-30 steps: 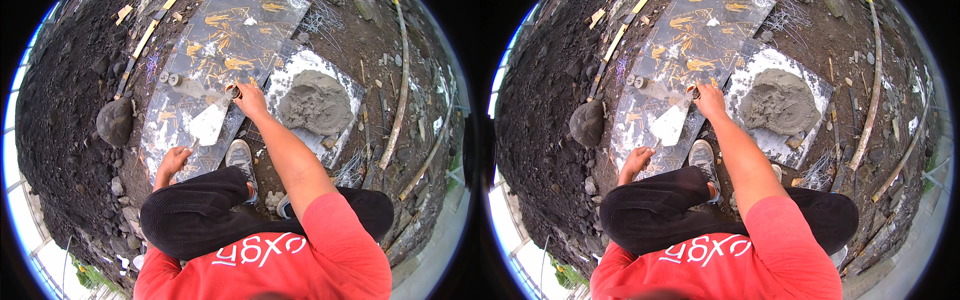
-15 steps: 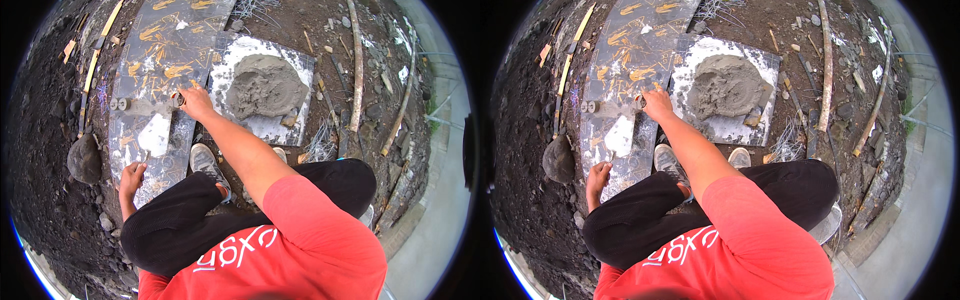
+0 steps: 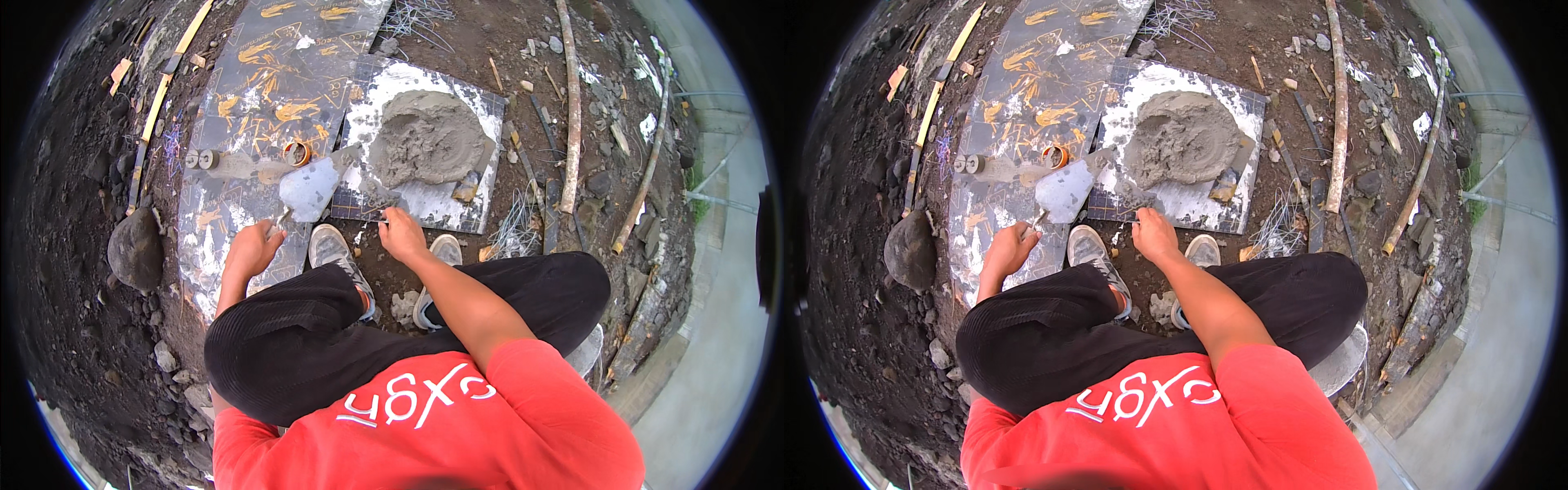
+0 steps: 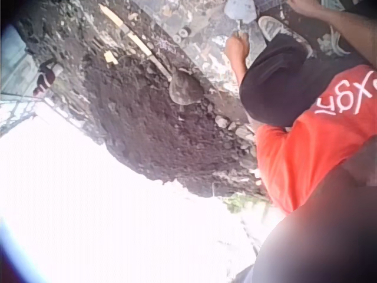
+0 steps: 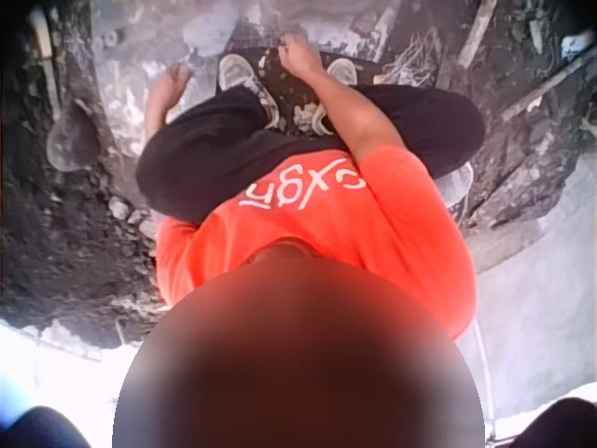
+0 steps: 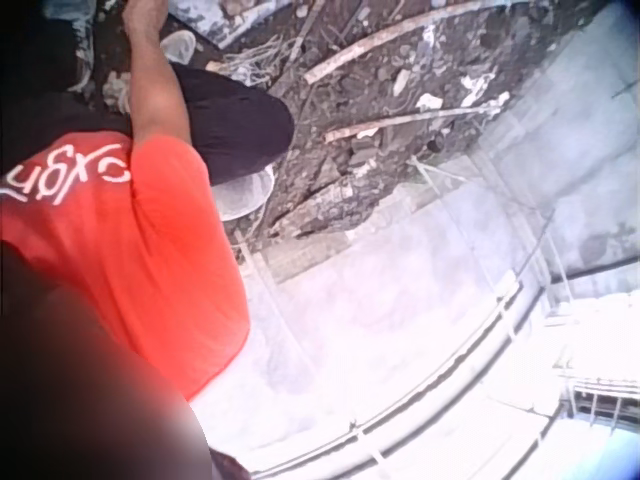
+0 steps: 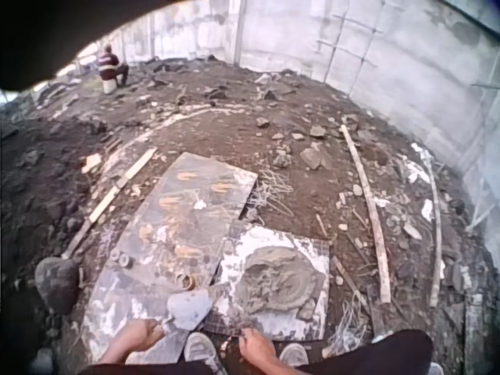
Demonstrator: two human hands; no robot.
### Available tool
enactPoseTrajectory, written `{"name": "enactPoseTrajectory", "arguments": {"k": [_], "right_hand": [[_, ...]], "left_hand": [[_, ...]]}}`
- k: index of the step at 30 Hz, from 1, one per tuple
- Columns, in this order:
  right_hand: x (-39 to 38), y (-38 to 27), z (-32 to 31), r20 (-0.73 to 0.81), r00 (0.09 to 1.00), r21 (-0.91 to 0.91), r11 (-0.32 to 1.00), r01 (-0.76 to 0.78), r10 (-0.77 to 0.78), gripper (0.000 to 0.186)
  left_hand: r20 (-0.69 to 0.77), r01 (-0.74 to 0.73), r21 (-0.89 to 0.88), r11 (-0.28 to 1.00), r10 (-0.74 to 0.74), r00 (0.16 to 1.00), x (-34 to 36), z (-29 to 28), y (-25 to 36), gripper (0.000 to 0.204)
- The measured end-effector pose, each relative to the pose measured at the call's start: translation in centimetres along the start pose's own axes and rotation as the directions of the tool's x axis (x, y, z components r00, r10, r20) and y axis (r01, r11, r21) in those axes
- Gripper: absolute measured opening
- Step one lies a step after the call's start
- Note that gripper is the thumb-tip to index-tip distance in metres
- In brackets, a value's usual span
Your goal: The person scoops cement with a trowel and spreads it onto a tile, then places a small cylindrical object on the tile and adjusts it. The person repeats this process with multiple tiles and cylindrical objects.
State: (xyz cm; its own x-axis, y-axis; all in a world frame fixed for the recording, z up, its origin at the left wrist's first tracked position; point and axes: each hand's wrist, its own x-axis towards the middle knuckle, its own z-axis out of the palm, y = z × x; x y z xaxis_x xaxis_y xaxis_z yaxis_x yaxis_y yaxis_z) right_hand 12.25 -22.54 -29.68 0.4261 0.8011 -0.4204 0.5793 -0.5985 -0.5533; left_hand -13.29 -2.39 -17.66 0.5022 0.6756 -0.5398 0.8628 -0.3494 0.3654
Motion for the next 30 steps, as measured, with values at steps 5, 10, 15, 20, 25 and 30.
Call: {"name": "enactPoseTrajectory", "arguments": {"k": [5, 10, 15, 20, 25, 30], "right_hand": [[-0.4, 0.3, -4.4, 0.382, 0.924, -0.215, 0.974, 0.074, 0.014, 0.031], [0.2, 0.6, -7.9, 0.455, 0.881, -0.269, 0.963, -0.002, 0.129, 0.038], [0.9, 3.8, -7.4, 0.371, 0.882, -0.295, 0.938, -0.185, 0.291, 0.044], [0.6, 8.2, -6.5, 0.307, 0.844, -0.309, 0.885, -0.349, 0.440, 0.045], [0.5, 9.8, -6.3, 0.236, 0.882, -0.242, 0.903, -0.354, 0.409, 0.052], [0.7, 9.6, -6.1, 0.258, 0.862, -0.277, 0.889, -0.366, 0.435, 0.053]], "left_hand": [[0.140, -0.060, 0.011, 0.998, 0.058, 0.988, 1.4, 0.4, 1.3, 0.045], [0.284, -0.011, -0.221, 0.975, 0.075, 0.956, 2.9, 0.7, 1.7, 0.047], [0.284, -0.077, -0.157, 0.984, 0.120, 0.951, 4.0, 0.8, 2.8, 0.048], [0.279, -0.134, -0.201, 0.970, 0.187, 0.942, 5.1, 1.9, 3.7, 0.047], [0.357, -0.001, -0.395, 0.919, 0.155, 0.921, 5.3, 3.1, 3.3, 0.046], [0.355, 0.020, -0.467, 0.884, 0.167, 0.920, 4.0, 4.0, 2.4, 0.043]]}}
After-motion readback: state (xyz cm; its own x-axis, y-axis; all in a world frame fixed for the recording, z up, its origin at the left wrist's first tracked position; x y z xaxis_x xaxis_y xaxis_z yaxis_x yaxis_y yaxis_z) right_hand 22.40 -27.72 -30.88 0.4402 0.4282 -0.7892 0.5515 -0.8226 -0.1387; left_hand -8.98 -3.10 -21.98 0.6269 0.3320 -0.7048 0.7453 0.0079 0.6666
